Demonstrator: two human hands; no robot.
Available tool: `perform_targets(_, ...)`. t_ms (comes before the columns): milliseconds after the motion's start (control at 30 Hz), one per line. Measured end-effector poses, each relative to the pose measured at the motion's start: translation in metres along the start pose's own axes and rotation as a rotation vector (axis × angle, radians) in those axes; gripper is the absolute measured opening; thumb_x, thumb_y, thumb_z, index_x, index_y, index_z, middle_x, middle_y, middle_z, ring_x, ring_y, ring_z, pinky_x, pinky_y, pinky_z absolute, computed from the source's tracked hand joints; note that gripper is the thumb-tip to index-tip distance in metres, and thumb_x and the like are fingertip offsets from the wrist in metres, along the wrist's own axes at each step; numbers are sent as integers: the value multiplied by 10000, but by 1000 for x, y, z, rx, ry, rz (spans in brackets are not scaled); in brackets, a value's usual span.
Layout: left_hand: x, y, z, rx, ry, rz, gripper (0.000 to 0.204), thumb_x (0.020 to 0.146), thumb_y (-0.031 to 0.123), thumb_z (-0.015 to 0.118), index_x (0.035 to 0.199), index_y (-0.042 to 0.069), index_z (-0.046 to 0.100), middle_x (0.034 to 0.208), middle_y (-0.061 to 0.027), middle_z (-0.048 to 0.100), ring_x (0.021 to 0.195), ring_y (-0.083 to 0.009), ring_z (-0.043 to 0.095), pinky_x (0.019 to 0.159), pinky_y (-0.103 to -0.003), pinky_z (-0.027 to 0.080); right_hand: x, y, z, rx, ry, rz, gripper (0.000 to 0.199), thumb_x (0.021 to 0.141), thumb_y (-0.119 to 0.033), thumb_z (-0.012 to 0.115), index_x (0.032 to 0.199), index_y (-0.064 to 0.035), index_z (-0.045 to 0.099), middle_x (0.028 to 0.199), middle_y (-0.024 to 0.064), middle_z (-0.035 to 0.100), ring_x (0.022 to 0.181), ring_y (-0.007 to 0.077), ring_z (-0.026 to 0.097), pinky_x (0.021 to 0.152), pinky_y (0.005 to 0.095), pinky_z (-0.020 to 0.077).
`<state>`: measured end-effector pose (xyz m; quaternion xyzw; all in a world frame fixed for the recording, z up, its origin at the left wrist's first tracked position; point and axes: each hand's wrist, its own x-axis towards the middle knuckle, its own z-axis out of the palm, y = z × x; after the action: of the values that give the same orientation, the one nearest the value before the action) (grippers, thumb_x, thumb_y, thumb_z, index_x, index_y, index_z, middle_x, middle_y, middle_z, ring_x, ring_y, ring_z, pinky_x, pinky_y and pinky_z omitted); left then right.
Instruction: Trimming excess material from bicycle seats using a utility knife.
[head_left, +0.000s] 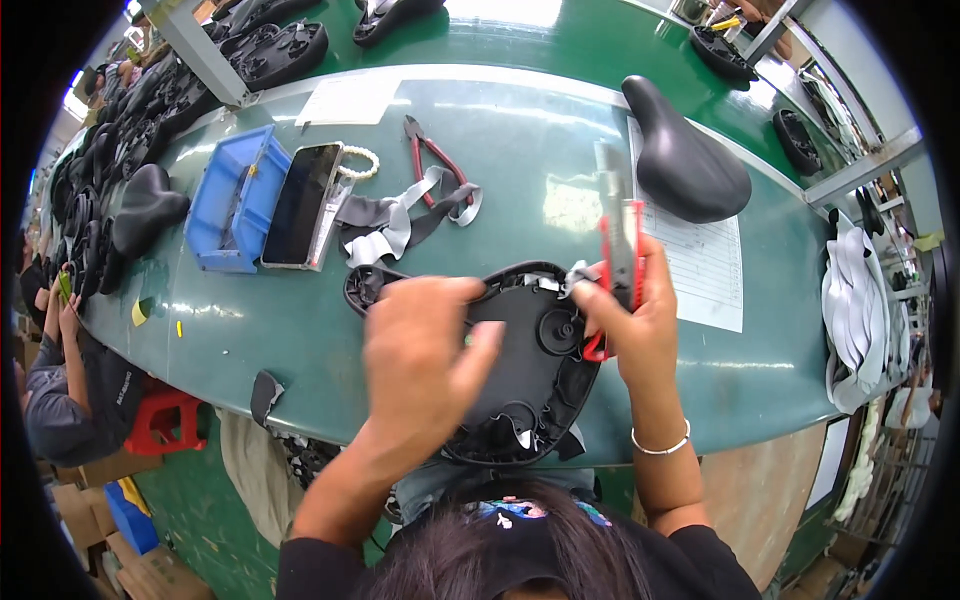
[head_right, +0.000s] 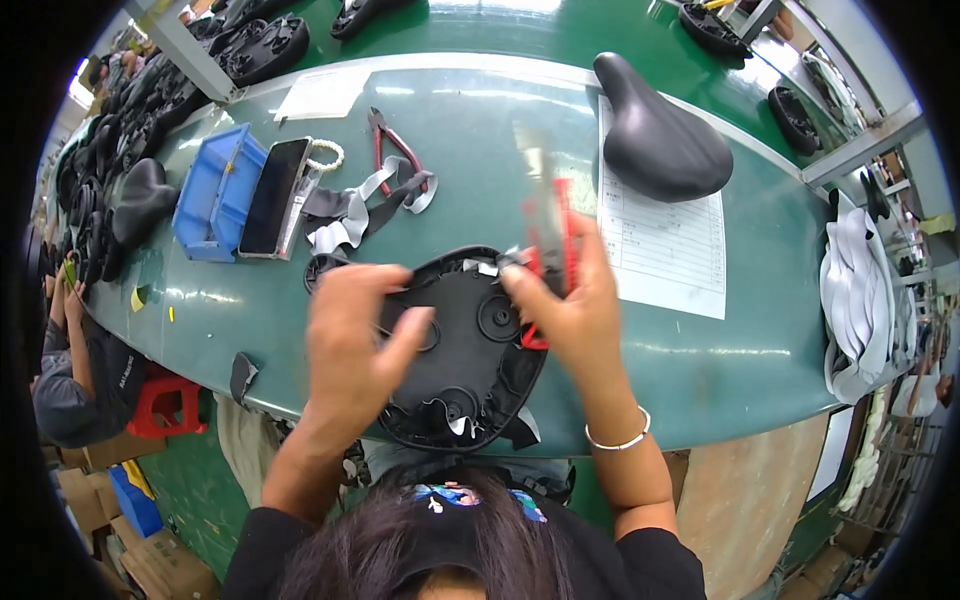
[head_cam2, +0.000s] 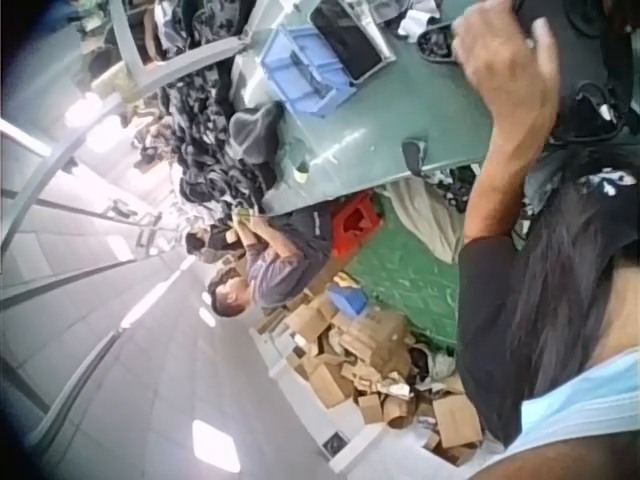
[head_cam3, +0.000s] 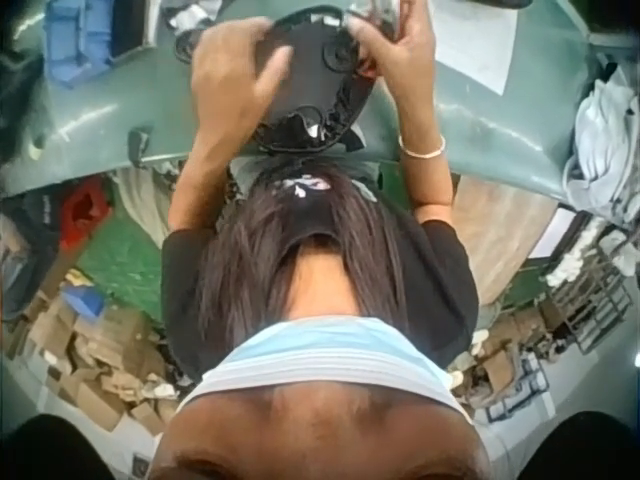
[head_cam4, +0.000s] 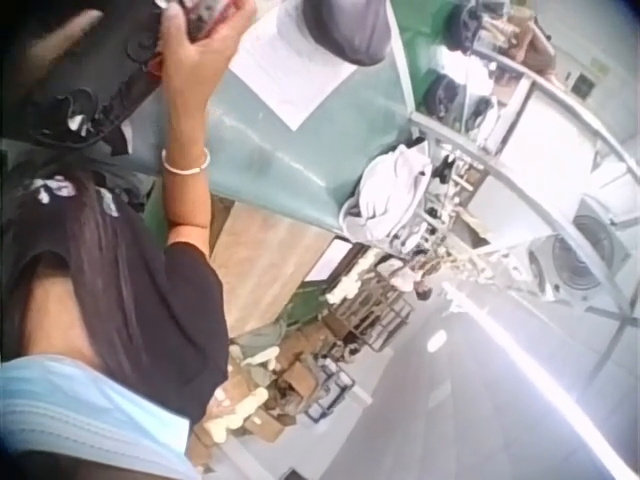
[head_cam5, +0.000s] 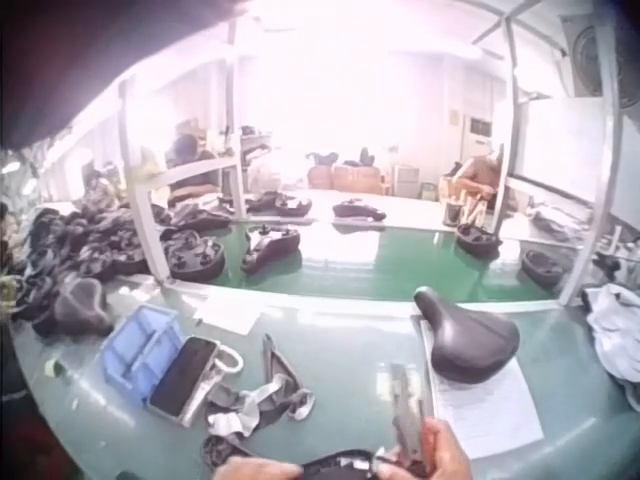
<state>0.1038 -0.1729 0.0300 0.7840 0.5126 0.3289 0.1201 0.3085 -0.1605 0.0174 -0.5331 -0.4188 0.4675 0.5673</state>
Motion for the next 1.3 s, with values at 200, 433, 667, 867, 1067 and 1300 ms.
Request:
perform_targets(200, 30, 5, 44, 70, -226, 194, 144, 793, 184, 653, 793, 61, 578, 758, -64, 597, 713, -244, 522, 684, -375, 389, -23, -34, -17, -584, -337, -168, 574, 815, -61, 671, 1325, -36, 409, 989, 170, 657, 826, 328, 672, 734, 353, 522)
perform_targets(433, 31, 10, 33, -250, -270, 38, 330, 821, 217, 630, 582, 21, 514, 537, -87, 410, 641, -233, 444, 659, -356, 347, -10, -35, -64, -1226, -558, -594, 606, 768, -31, 652, 1343, -146, 500, 732, 51, 592, 561, 224, 571, 514, 339, 461)
perform_targets(667, 34, 2, 13, -1133, -183, -636, 203, 858, 188, 598, 736, 26, 609, 696, 11, 581, 678, -79, 499, 593, -269, 381, -66, -33, -69, -1318, -500, -375, 696, 760, -48, 651, 1406, -188, 430, 615, 54, 469, 459, 216, 506, 413, 363, 389)
perform_targets(867, 32, 0, 10, -1681, -52, -656, 167, 881, 164, 583, 813, 12, 588, 752, -58, 622, 630, -77, 534, 520, -203, 355, -92, -17, -59, -1167, -290, -240, 641, 805, -58, 632, 1401, -187, 434, 604, 67, 488, 453, 241, 495, 424, 369, 387)
perform_targets(1067, 44, 18, 24, -128, -136, 89, 179, 802, 165, 649, 859, 2, 604, 888, -114, 549, 646, -221, 517, 547, -312, 397, -60, -20, -57, -1146, -313, -335, 578, 817, -71, 620, 1365, -181, 472, 602, 88, 511, 477, 280, 503, 459, 385, 401)
perform_targets(1300, 55, 3, 40, -188, -275, 143, 226, 716, 225, 650, 639, 34, 558, 661, -62, 450, 750, -213, 445, 747, -356, 309, -61, -6, -58, -894, -147, -475, 573, 820, -81, 626, 1361, -203, 482, 613, 69, 517, 470, 253, 512, 452, 369, 411)
